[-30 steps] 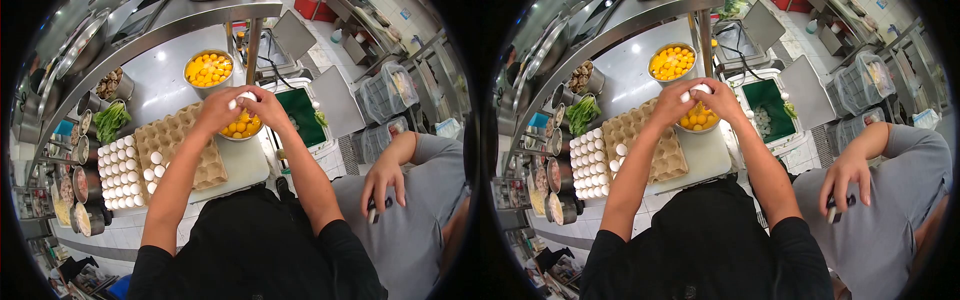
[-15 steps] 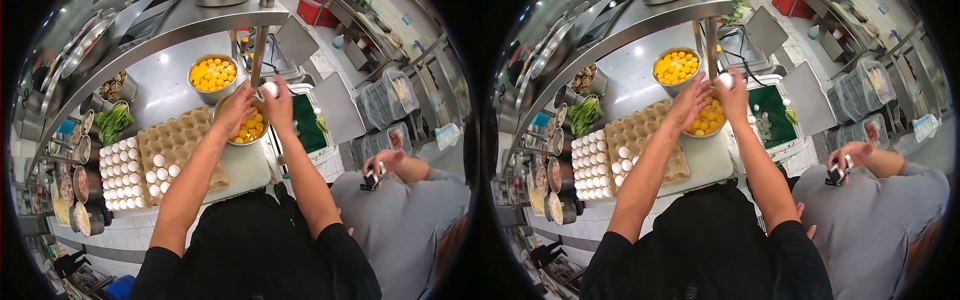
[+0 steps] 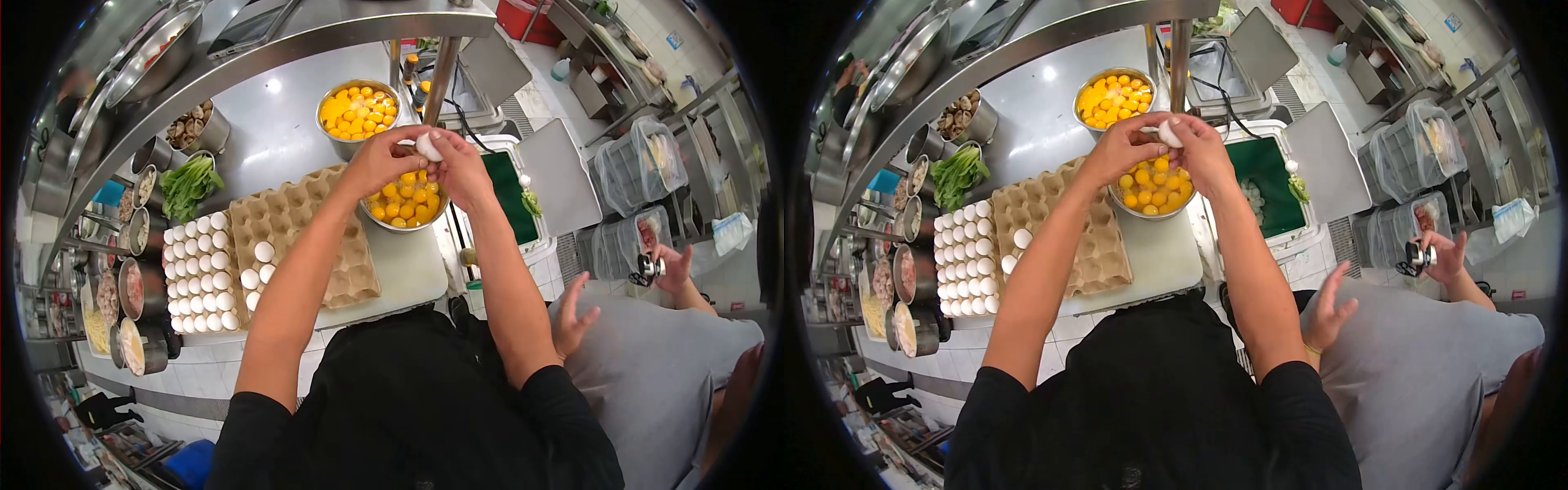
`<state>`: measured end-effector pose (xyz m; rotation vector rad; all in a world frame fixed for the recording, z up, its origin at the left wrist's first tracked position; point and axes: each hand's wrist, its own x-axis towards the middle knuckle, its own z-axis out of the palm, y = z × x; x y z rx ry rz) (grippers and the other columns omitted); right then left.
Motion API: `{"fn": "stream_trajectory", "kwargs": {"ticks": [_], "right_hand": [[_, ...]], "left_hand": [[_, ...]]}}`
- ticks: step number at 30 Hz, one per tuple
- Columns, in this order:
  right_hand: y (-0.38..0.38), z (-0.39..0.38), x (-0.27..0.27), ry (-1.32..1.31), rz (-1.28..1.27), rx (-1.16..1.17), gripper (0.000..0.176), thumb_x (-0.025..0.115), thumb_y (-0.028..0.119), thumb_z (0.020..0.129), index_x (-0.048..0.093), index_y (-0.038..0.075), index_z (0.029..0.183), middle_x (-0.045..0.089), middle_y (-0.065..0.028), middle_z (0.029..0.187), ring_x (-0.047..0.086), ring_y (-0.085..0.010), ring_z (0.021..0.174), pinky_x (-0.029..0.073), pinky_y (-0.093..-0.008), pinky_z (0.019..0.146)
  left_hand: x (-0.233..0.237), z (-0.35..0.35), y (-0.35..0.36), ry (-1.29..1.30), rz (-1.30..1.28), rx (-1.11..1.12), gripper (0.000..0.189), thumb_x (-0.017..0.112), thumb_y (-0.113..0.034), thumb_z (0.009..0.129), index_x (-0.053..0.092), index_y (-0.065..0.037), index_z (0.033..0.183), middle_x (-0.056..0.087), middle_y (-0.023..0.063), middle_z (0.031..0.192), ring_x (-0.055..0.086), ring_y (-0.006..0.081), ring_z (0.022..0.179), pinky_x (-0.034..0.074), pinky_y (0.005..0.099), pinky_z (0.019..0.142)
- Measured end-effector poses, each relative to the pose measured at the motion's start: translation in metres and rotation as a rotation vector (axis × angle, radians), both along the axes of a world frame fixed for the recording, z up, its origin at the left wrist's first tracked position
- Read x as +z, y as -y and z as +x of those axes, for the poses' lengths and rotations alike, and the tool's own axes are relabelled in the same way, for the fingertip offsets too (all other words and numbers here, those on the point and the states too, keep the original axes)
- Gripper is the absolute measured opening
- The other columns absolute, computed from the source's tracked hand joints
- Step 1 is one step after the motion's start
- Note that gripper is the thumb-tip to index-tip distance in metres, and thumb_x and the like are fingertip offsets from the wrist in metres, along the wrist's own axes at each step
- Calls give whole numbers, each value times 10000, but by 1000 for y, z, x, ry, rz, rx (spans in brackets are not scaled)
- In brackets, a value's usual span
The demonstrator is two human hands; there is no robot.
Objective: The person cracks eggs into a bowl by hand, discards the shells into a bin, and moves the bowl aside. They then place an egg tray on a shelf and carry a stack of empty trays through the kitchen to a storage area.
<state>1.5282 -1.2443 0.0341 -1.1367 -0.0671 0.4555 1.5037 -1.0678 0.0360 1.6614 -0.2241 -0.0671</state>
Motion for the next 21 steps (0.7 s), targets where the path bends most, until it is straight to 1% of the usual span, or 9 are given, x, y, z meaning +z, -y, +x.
{"fn": "stream_trajectory", "kwargs": {"ticks": [2,6,9,11,13,17,19,20,21], "right_hand": [[2,-7,-2,-23,-34,51,308,594,283,986,624,37,1167,623,-20,831,549,-82,593,478,-228,535],[4,-8,-15,-33,-112,156,339,606,298,979,647,39,1192,615,14,793,544,-65,589,478,-216,531],[6,-3,-17,73,-242,216,366,627,286,962,633,37,1230,625,12,800,541,-57,590,475,-214,526],[5,-6,-7,167,-351,245,385,643,280,949,626,36,1247,633,7,810,540,-54,589,474,-213,526],[5,-13,15,373,-703,216,417,670,271,923,617,40,1266,639,-12,804,535,-58,583,466,-215,529],[13,-5,-7,387,-491,-20,435,661,317,926,613,33,1252,636,-31,788,557,-93,605,479,-256,557],[47,18,-23,558,-878,-169,480,606,370,950,593,9,1266,686,-110,894,661,-238,767,535,-348,741],[61,27,-34,745,-1039,-280,525,549,411,970,569,-3,1293,665,-210,1128,625,-370,1076,480,-419,941],[72,29,-33,714,-1109,-375,537,533,419,973,558,7,1315,554,-243,1336,512,-384,1262,437,-437,1005]], "left_hand": [[-2,2,-7,-7,20,-93,439,707,-40,840,599,-10,1264,683,28,978,638,98,836,524,249,791],[-12,-2,-11,-11,158,-87,409,680,-16,841,609,-4,1243,682,23,954,635,90,823,526,248,780],[-17,-6,-14,-42,138,-76,422,653,14,827,613,-19,1246,671,28,1002,631,95,838,522,242,777],[-19,-7,-19,127,265,-56,474,644,26,813,605,-52,1278,626,50,1138,624,105,916,516,240,808],[-16,-10,-16,221,297,-61,504,642,29,811,591,-68,1303,591,58,1206,613,112,958,511,242,831],[29,-39,-25,212,226,46,567,633,33,822,552,-111,1364,527,71,1330,592,128,1037,500,253,886],[33,-54,-79,234,202,271,511,658,-26,842,566,-103,1338,563,62,1300,603,146,987,509,269,844],[33,-68,-113,247,170,397,488,682,-61,840,579,-85,1316,594,62,1260,612,169,958,517,281,808],[42,-90,-140,156,285,586,444,681,-80,850,598,-69,1287,620,65,1227,618,166,948,520,291,794]]}}
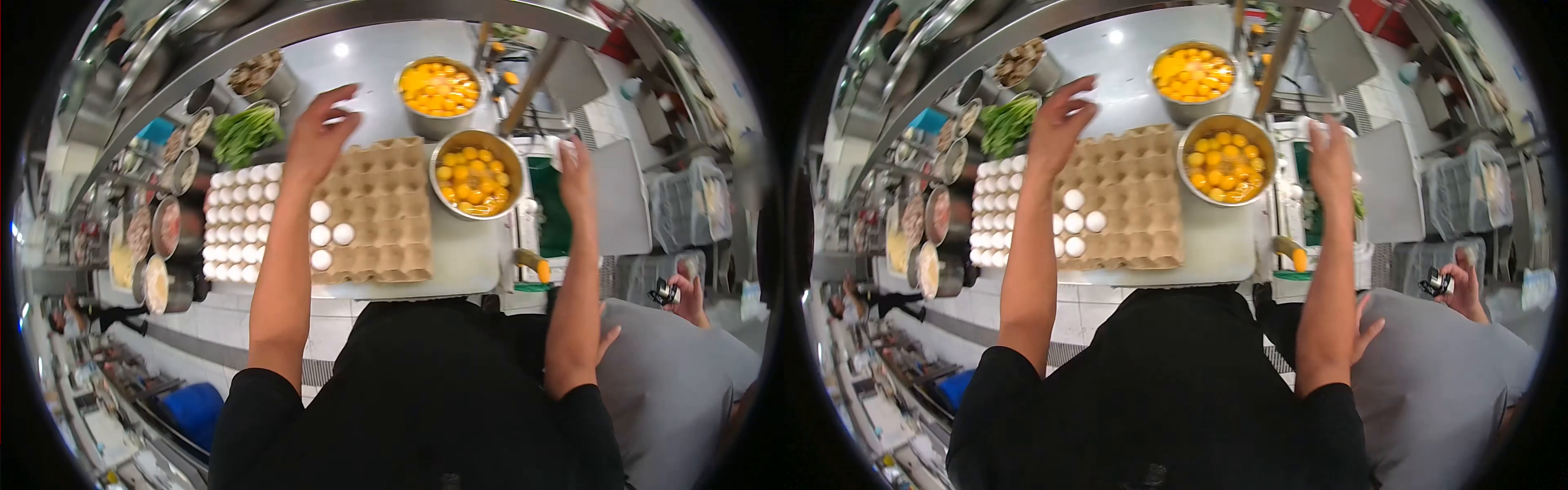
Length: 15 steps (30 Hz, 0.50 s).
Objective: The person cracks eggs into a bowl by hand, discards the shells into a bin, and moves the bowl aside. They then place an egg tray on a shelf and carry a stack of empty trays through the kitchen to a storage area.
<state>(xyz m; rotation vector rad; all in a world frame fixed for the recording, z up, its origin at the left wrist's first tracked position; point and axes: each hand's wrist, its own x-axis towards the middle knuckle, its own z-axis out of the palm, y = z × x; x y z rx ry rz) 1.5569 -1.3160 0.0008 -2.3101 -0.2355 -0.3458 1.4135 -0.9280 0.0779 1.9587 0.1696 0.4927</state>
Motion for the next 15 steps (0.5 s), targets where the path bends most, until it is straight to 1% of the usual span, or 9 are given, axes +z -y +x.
{"fn": "stream_trajectory", "kwargs": {"ticks": [1,4,6,7,8,9,10,12,15], "right_hand": [[9,0,3,54,-47,-19,531,543,419,969,577,1,1294,520,-239,1374,492,-349,1283,459,-415,969],[-42,-51,51,-121,121,130,435,680,317,902,641,-2,1195,648,-184,1204,642,-282,1014,517,-331,798],[-99,-89,50,-462,271,459,394,714,264,868,658,11,1164,684,-153,1120,658,-244,866,525,-326,749],[-130,-106,25,-227,111,650,379,714,259,855,669,30,1154,684,-143,1119,661,-230,841,525,-334,740],[-159,-125,26,-446,12,803,400,713,287,849,666,55,1172,681,-138,1132,666,-259,901,527,-357,775],[-186,-143,6,-85,-108,896,383,707,304,835,677,74,1139,683,-121,1112,648,-299,956,524,-391,800],[-211,-157,-12,11,-84,984,336,697,293,816,687,73,1069,680,-109,1031,622,-319,979,521,-416,813],[-239,-179,-21,-54,-246,1047,306,688,264,801,675,81,1046,665,-90,947,622,-315,967,519,-426,792],[-253,-181,-46,32,-375,1111,335,674,248,807,659,95,1105,640,-101,993,623,-311,959,522,-419,788]], "left_hand": [[-12,-21,-37,-26,94,130,395,689,-134,853,632,-58,1236,666,74,1129,631,152,915,516,301,777],[-37,-97,-76,-351,222,371,330,674,-200,852,682,-47,1144,701,78,923,650,155,800,509,298,717],[-67,-128,-72,-453,179,413,312,646,-219,843,701,-48,1098,696,67,804,650,183,723,506,315,669],[-81,-135,-61,-484,153,421,333,645,-242,826,702,-57,1097,706,100,833,658,227,730,507,343,677],[-83,-134,-46,-463,330,413,346,668,-284,813,696,-52,1068,702,141,856,665,298,758,508,397,686],[-84,-130,-32,-497,437,430,360,689,-300,804,696,-68,1079,702,142,859,669,293,760,515,396,697],[-85,-127,-23,-529,544,445,376,711,-317,796,696,-83,1090,702,143,862,672,289,762,522,395,708],[-93,-124,-16,-538,620,492,382,721,-331,783,694,-90,1079,701,150,864,670,320,793,520,420,723],[-100,-117,-8,-520,663,517,372,729,-332,767,690,-98,1053,696,167,864,663,359,837,517,445,737]]}}
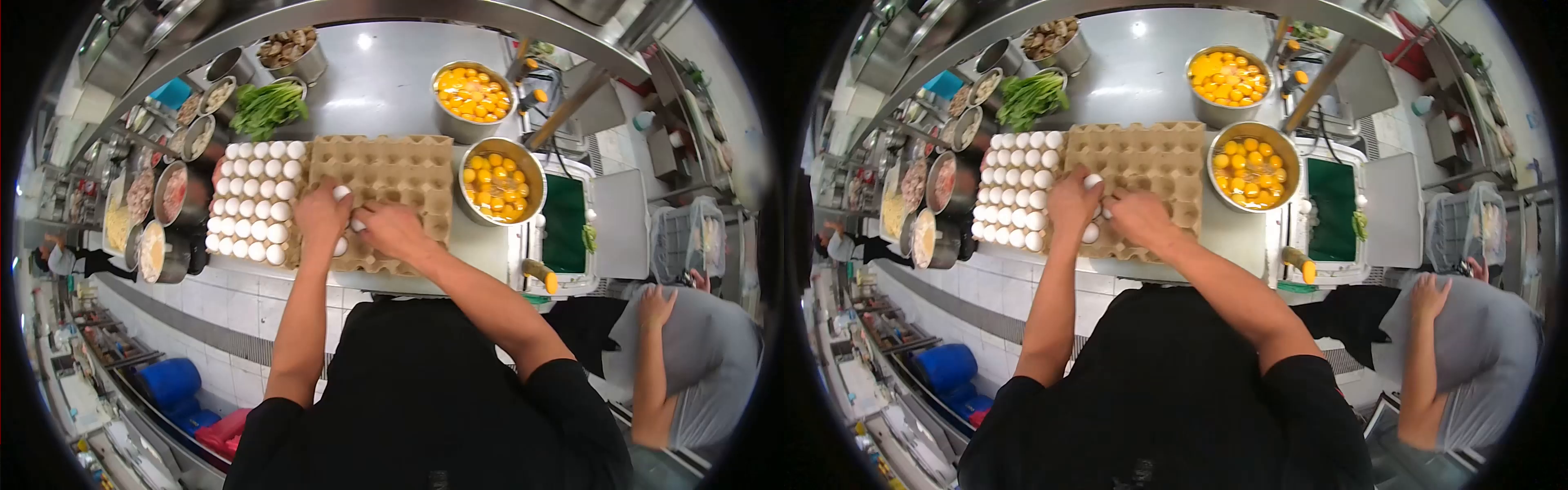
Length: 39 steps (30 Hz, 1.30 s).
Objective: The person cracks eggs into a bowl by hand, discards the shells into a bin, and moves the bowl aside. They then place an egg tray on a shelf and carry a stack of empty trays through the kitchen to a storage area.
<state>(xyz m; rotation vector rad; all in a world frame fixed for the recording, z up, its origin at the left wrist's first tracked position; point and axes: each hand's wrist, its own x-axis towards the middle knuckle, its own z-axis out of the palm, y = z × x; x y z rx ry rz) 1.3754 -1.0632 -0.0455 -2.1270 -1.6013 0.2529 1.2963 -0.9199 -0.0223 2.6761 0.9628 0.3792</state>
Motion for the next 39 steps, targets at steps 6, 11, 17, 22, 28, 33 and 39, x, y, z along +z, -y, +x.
{"fn": "stream_trajectory", "kwargs": {"ticks": [6,11,17,22,28,33,39], "right_hand": [[69,35,29,-570,683,-304,413,684,76,798,590,82,1200,597,-93,1101,629,-203,924,537,-322,793],[145,146,62,-966,1443,-1017,280,548,171,975,374,57,1162,603,-110,987,588,-175,615,499,-278,549],[147,203,55,-1080,1235,-1047,350,527,256,996,453,65,1280,549,-31,854,517,-104,617,451,-243,528],[173,168,74,-1328,1197,-778,305,574,209,986,536,64,1251,610,-10,854,531,-81,631,461,-229,552],[179,144,69,-1358,783,-632,298,597,222,980,633,28,1203,627,-7,842,554,-75,646,483,-225,577],[171,147,62,-1041,516,-558,333,630,231,960,647,16,1214,613,8,801,542,-73,628,477,-226,551],[163,145,57,-579,387,-555,330,698,237,894,683,60,1171,639,-21,807,554,-74,641,468,-234,544]], "left_hand": [[1,3,-15,712,-917,-1,167,605,-128,825,640,-39,962,630,69,897,627,182,733,516,323,663],[17,73,2,648,-1417,-228,139,609,-119,869,626,-48,988,597,31,807,573,109,620,469,251,542],[52,182,109,404,-1259,-539,357,656,-153,872,623,-36,1207,632,44,959,567,94,604,455,234,522],[74,210,146,279,-1012,-880,515,713,-149,827,593,-110,1326,639,32,1152,580,69,702,469,212,594],[63,207,133,109,-831,-1051,451,718,-177,771,674,-87,1211,717,55,981,644,120,847,514,267,760],[58,181,129,106,-682,-904,471,673,-126,762,660,-85,1231,722,67,986,641,112,853,511,274,806],[29,170,111,291,-430,-977,438,655,-90,792,666,-113,1229,683,81,1103,651,195,930,509,298,830]]}}
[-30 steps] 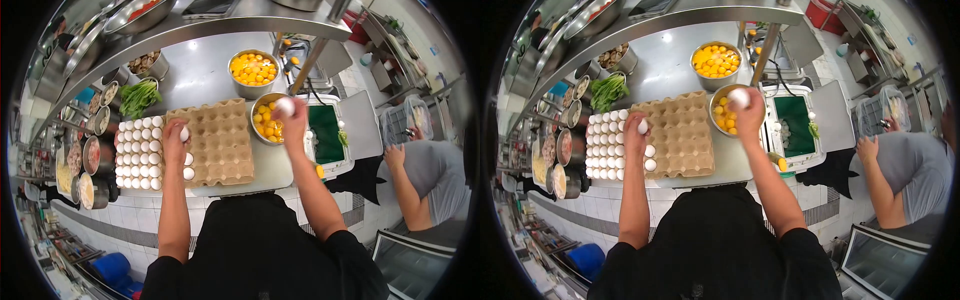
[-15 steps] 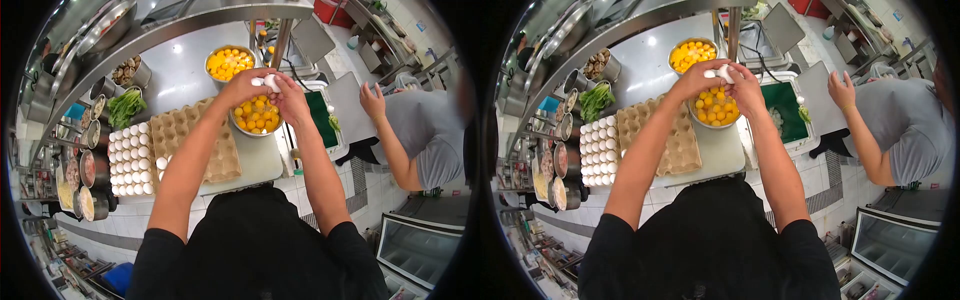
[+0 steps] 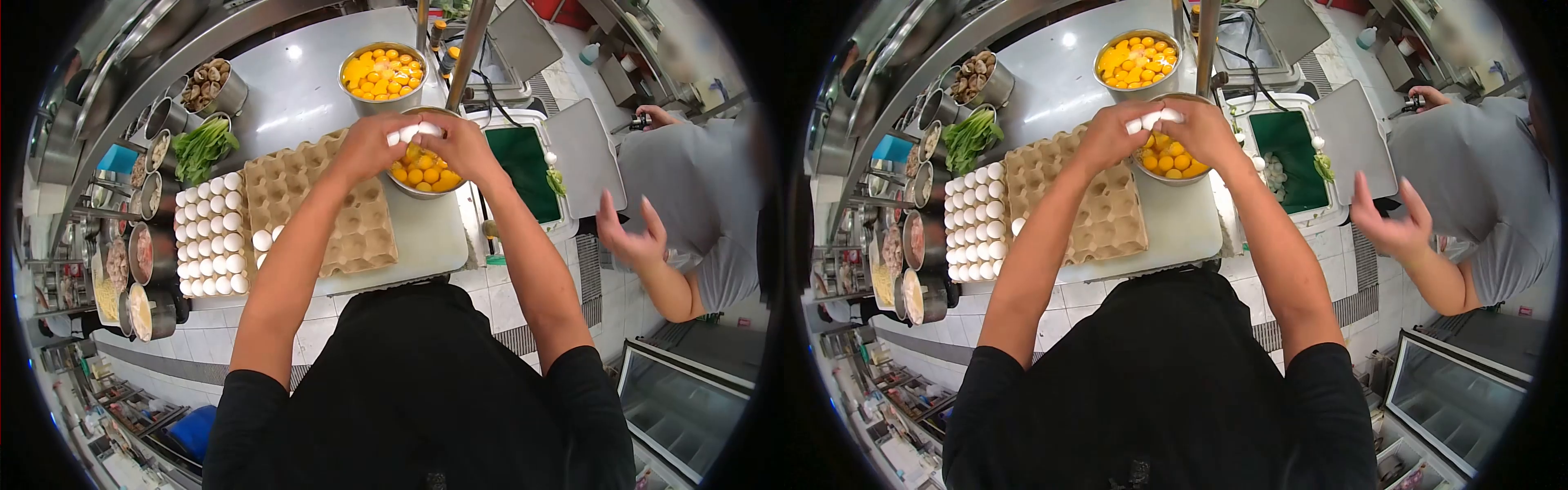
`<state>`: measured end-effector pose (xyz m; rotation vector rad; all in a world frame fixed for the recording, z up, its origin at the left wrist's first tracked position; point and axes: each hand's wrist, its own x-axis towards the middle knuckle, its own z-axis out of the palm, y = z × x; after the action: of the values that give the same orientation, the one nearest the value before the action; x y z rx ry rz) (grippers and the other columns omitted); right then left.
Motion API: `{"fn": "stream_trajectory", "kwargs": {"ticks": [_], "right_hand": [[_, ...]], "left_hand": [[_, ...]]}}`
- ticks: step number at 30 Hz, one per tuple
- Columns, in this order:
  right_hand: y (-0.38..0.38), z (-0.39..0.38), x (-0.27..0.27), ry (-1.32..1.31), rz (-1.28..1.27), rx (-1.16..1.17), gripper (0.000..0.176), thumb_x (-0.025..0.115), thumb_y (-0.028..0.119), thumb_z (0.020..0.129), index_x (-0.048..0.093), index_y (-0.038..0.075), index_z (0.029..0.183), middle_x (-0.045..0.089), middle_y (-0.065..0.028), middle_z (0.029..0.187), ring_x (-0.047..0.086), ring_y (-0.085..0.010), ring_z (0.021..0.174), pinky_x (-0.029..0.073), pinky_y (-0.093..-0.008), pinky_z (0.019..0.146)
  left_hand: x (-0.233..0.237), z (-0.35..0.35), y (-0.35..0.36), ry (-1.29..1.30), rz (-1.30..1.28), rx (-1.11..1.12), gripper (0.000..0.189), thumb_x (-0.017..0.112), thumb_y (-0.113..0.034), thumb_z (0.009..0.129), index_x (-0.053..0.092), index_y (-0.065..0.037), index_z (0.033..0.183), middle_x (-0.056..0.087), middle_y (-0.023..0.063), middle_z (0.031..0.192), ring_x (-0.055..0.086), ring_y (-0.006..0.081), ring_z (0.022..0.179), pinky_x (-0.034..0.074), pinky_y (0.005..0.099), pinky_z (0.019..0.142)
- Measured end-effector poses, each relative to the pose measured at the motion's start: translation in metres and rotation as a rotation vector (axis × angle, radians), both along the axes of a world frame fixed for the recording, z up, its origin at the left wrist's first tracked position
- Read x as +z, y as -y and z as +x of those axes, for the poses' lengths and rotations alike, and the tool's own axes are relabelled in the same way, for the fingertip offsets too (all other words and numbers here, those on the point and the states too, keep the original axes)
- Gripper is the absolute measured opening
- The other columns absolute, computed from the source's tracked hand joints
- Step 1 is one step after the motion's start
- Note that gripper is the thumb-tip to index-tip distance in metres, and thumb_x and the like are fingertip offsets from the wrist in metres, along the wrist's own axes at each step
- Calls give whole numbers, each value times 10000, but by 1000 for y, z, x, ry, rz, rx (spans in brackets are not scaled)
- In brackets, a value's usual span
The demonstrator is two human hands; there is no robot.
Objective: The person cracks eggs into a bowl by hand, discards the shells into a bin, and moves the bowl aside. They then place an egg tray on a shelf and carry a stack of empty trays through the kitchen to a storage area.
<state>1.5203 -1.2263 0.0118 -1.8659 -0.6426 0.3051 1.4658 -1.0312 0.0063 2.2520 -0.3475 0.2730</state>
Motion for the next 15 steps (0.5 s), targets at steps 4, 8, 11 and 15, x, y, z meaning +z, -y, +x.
{"fn": "stream_trajectory", "kwargs": {"ticks": [4,8,11,15], "right_hand": [[-3,-9,2,113,44,-63,321,702,225,879,681,61,1154,663,-29,840,577,-91,638,483,-248,557],[16,-6,8,-201,230,-318,342,712,254,873,668,65,1154,664,-20,851,601,-102,687,497,-259,578],[80,21,-7,355,-273,-654,538,634,406,906,602,-5,1252,674,-169,995,649,-257,854,517,-350,791],[117,5,4,103,-274,-677,558,620,409,914,586,-5,1288,645,-232,1189,633,-295,1082,482,-359,920]], "left_hand": [[19,-10,8,-10,69,9,462,668,-87,799,647,-126,1259,629,87,1176,634,233,998,503,306,859],[42,-12,34,73,-102,51,502,688,-155,789,614,-104,1282,615,103,1115,629,265,984,482,347,915],[27,-12,33,-8,-243,159,474,694,-189,844,602,-91,1299,631,64,1089,623,186,911,495,302,833],[19,-26,35,-320,-606,231,388,638,-269,938,615,-50,1257,634,21,1052,570,74,696,476,211,610]]}}
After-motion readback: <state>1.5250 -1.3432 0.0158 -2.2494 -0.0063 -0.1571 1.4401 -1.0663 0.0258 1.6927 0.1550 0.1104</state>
